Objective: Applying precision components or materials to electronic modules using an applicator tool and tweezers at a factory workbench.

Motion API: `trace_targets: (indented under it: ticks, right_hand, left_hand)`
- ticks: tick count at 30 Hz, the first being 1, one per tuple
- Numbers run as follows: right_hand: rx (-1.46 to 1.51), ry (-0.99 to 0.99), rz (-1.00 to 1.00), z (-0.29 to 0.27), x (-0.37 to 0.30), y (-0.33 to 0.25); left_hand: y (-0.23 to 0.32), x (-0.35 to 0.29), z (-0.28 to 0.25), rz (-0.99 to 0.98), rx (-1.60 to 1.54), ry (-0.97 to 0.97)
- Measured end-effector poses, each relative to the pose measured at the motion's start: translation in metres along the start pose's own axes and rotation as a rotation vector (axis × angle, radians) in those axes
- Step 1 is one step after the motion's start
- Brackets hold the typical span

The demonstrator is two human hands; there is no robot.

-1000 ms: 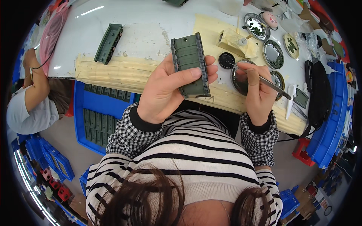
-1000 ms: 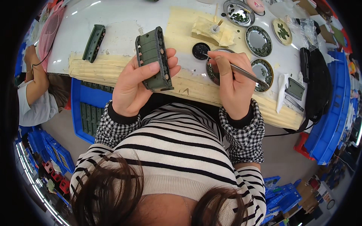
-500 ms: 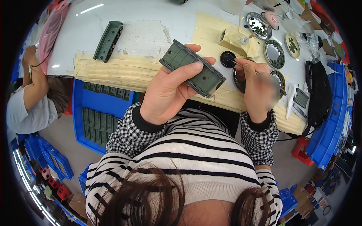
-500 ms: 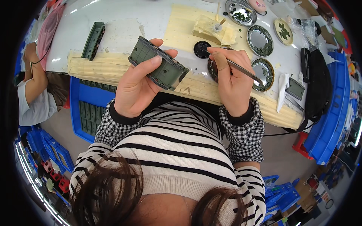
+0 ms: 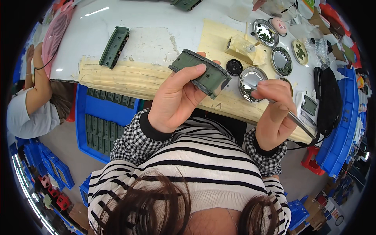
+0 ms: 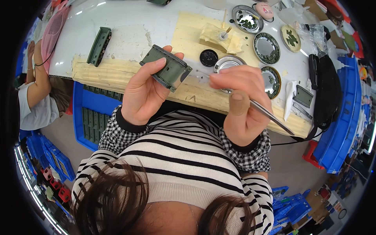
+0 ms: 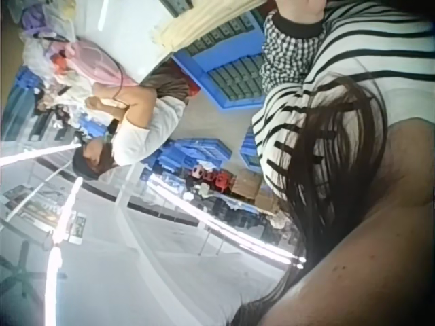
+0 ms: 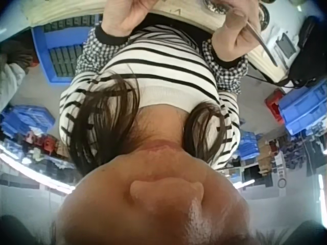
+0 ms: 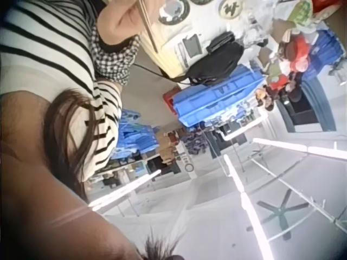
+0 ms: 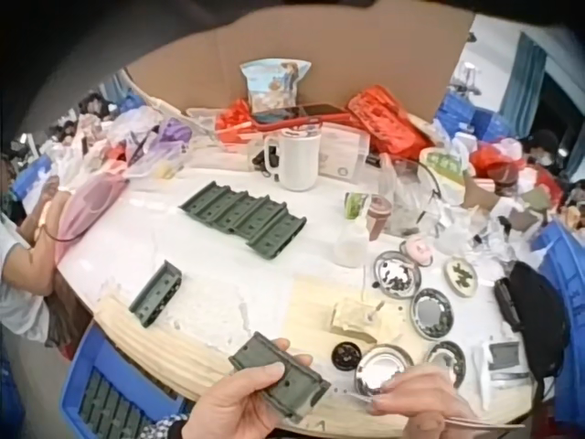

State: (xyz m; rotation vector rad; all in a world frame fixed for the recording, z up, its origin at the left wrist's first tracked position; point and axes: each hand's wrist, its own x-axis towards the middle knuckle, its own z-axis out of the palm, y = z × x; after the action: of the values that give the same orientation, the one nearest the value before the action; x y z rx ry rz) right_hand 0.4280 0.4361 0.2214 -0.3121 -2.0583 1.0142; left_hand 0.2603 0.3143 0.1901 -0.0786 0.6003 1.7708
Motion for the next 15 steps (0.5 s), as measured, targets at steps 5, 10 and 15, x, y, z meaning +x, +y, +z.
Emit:
trace_targets:
  ticks: [5,10,15]
  right_hand:
    - [0.19,0.027,0.096,0.017,-0.006,0.001]
    - [0.217,0.011,0.145,0.018,-0.007,-0.001]
    - [0.183,-0.006,0.125,0.017,-0.008,0.001]
  left_hand:
    - [-0.003,0.0,0.005,-0.026,-0.045,0.014]
    - [-0.004,0.001,0.003,-0.039,-0.056,0.007]
    - [-0.006,0.0,0.003,-0.037,-0.063,0.013]
